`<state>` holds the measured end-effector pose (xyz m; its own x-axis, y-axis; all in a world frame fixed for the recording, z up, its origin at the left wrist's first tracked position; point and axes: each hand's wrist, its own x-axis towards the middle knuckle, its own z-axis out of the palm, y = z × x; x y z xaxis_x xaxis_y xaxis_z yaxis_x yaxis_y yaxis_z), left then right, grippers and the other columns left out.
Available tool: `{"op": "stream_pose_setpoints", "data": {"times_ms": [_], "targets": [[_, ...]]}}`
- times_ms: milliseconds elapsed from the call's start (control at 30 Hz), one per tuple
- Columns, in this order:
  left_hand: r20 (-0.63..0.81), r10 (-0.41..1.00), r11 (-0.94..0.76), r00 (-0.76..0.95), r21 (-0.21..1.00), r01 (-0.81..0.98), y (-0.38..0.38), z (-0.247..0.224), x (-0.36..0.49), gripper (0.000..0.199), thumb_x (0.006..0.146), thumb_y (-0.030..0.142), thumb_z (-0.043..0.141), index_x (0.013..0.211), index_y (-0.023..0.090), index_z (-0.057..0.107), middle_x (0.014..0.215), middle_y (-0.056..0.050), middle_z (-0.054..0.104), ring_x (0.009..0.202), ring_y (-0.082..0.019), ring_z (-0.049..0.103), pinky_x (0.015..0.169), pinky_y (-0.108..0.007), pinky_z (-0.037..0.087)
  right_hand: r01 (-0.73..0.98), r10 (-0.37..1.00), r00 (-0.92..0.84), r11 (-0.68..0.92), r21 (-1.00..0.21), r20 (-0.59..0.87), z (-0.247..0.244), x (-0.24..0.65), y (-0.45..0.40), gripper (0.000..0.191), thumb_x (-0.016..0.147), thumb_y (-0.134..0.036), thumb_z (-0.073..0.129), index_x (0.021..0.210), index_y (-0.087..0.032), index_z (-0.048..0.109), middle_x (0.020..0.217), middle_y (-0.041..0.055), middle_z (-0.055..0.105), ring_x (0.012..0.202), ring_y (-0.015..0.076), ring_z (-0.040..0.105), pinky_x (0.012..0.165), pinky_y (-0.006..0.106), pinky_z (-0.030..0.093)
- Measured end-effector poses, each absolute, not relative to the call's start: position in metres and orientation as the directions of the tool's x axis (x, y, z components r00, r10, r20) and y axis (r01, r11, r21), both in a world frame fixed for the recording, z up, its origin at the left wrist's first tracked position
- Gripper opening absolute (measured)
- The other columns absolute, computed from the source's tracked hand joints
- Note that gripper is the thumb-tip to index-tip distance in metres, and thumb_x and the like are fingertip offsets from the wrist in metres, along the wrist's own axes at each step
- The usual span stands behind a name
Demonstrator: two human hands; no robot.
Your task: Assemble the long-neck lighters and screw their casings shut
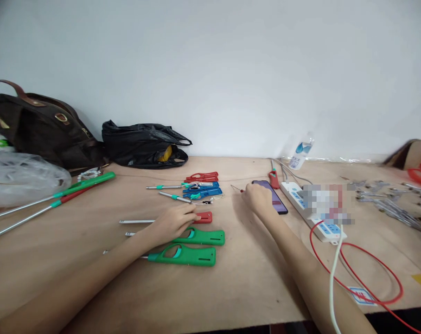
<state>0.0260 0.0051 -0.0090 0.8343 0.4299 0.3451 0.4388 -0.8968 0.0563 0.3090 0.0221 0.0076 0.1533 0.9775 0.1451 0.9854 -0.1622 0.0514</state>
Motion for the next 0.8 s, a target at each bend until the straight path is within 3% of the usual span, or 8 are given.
{"op": "stream_pose_setpoints", "data": {"times_ms": [67,133,200,267,333,400,800], "targets": [[0.338,0.438,-0.892,0.833,0.046,0.45,0.004,-0.008,0.026,0.024,0.089,0.01,0.041,0.087,0.015,0.064,0.088,-0.006,0.058,0.081,-0.018,0.054,0.068,-0.026,0.041,0.982,0.928,0.178,-0.146,-0.121,0.327,0.016,0.313,0.023,0.02,0.085,-0.03,0.05,0.087,-0.014,0.061,0.095,0.0175,0.067,0.088,0.0281,0.065,0.069,0.035,0.047],[0.338,0.44,-0.89,0.832,0.042,0.454,0.004,-0.008,0.027,0.025,0.09,0.011,0.04,0.087,0.014,0.064,0.087,-0.006,0.058,0.08,-0.018,0.054,0.068,-0.026,0.041,0.911,0.878,0.17,0.033,-0.41,0.448,0.022,0.313,0.023,0.015,0.083,-0.032,0.053,0.085,-0.017,0.055,0.087,0.0117,0.067,0.079,0.0238,0.066,0.066,0.033,0.048],[0.342,0.434,-0.893,0.833,0.043,0.448,0.004,-0.008,0.027,0.026,0.09,0.011,0.039,0.087,0.014,0.064,0.086,-0.006,0.058,0.08,-0.018,0.054,0.067,-0.026,0.041,0.667,0.869,0.125,0.283,-0.689,0.478,0.024,0.305,0.02,0.018,0.084,-0.037,0.053,0.085,-0.02,0.048,0.081,0.0068,0.067,0.065,0.0183,0.064,0.058,0.029,0.048],[0.347,0.429,-0.896,0.834,0.047,0.442,0.005,-0.009,0.027,0.026,0.09,0.011,0.039,0.087,0.014,0.065,0.086,-0.006,0.057,0.079,-0.018,0.054,0.067,-0.026,0.041,0.345,0.889,0.024,0.422,-0.838,0.457,0.022,0.29,0.014,0.022,0.087,-0.042,0.049,0.086,-0.021,0.041,0.08,0.005,0.066,0.056,0.0149,0.061,0.049,0.026,0.045],[0.354,0.425,-0.898,0.833,0.052,0.436,0.005,-0.01,0.027,0.026,0.09,0.011,0.038,0.087,0.014,0.064,0.086,-0.006,0.057,0.079,-0.018,0.054,0.068,-0.026,0.041,0.13,0.893,-0.081,0.451,-0.883,0.443,0.019,0.273,0.006,0.024,0.09,-0.045,0.045,0.092,-0.023,0.038,0.08,0.0027,0.065,0.057,0.0145,0.062,0.049,0.026,0.047],[0.36,0.415,-0.903,0.835,0.055,0.425,0.006,-0.011,0.026,0.026,0.09,0.011,0.038,0.086,0.014,0.064,0.086,-0.006,0.057,0.078,-0.017,0.053,0.068,-0.026,0.042,0.059,0.881,-0.143,0.462,-0.885,0.451,0.017,0.258,-0.002,0.025,0.091,-0.046,0.043,0.096,-0.023,0.036,0.079,0.0009,0.063,0.057,0.0136,0.062,0.052,0.028,0.049],[0.367,0.416,-0.901,0.832,0.04,0.432,0.006,-0.012,0.027,0.026,0.092,0.012,0.038,0.087,0.014,0.064,0.085,-0.006,0.056,0.076,-0.016,0.052,0.067,-0.026,0.041,0.178,0.855,-0.275,0.495,-0.85,0.44,0.01,0.246,-0.011,0.023,0.095,-0.044,0.037,0.097,-0.022,0.038,0.08,0.0014,0.058,0.061,0.0124,0.06,0.059,0.03,0.053]]}}
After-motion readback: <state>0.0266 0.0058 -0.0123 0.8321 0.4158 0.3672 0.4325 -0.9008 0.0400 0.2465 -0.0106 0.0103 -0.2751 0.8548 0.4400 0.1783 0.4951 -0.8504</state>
